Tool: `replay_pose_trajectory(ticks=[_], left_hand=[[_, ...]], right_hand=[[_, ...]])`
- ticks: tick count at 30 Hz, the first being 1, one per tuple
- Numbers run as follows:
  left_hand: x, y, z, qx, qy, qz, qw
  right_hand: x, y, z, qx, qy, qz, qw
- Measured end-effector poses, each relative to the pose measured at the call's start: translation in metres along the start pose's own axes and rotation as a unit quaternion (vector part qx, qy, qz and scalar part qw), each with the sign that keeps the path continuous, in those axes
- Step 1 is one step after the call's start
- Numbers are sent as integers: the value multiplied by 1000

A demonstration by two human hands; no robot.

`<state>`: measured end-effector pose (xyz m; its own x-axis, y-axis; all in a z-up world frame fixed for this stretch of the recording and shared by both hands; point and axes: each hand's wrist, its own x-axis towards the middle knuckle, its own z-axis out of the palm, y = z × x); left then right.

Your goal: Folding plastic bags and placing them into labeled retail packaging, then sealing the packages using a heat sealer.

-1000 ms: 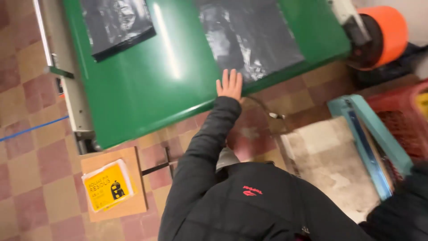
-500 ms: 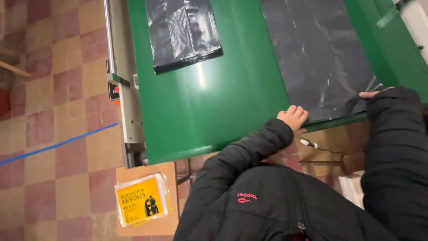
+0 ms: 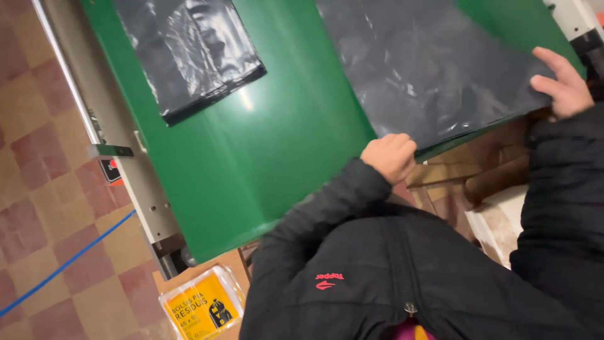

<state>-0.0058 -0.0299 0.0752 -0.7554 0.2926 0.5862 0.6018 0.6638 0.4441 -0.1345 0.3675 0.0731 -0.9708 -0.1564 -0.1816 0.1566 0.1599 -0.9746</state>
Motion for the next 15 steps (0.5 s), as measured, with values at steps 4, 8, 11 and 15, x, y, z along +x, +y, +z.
replay_pose_trajectory(ticks=[4,8,11,15], left_hand=[[43,-48,-42,-253,-111,-141,951],[47,-171,42,-267,-34,-326,906],[22,-243,105,-196,-4,-362,911],[-4,-259,110,-216,6,-444,870]], right_hand=[[35,10,2,132,-61,5,989],[141,21,34,2,-43,154,987],[217,15,56,-215,-21,100,971],[355,70,69,-421,11,-201,884]])
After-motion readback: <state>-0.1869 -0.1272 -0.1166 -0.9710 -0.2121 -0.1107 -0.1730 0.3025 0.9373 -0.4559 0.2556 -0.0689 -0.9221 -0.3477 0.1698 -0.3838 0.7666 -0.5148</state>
